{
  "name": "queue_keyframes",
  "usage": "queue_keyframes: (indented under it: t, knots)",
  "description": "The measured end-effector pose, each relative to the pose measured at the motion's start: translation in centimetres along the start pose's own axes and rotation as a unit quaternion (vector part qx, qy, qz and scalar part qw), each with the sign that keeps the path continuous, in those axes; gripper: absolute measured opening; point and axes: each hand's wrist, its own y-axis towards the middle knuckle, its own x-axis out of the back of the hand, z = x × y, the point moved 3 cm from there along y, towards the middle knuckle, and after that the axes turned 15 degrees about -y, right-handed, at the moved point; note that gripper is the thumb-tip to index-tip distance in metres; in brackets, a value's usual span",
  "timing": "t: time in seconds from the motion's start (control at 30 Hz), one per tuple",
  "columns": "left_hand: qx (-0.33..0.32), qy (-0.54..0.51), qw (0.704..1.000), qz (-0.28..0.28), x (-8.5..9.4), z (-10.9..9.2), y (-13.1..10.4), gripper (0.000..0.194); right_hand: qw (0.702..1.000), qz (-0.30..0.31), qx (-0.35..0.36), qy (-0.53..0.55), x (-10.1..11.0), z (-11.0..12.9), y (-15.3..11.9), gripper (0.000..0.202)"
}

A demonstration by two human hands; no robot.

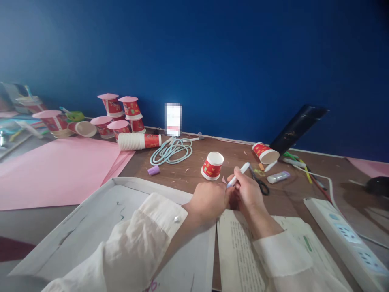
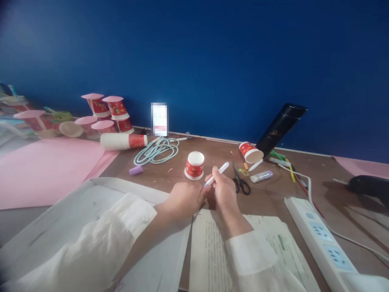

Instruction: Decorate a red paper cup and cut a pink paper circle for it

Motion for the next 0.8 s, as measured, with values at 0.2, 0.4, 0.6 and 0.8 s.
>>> queue_keyframes:
  t: [0.2,0.4,0.6,0.8]
  knots:
    - [-0.008,0.007,1.000,0.002,0.2,-0.1,-1.2,0.057,0.997,-0.060,0.007,0.040,3.7,2.2,1.8,0.050]
    - [-0.066,0.036,0.997,0.002,-0.5,-0.5,-0.7,0.046,0.990,-0.051,0.123,0.038,3.8,3.0,2.0,0.044]
    - [-0.081,0.046,0.996,0.006,-1.1,-0.2,-0.4,0.046,0.968,-0.058,0.240,-0.054,1.8,2.3,0.9,0.040]
    - [-0.141,0.010,0.989,-0.048,-0.8,0.0,-1.2,0.052,0.950,-0.026,0.303,-0.070,-0.7,2.3,1.4,0.071]
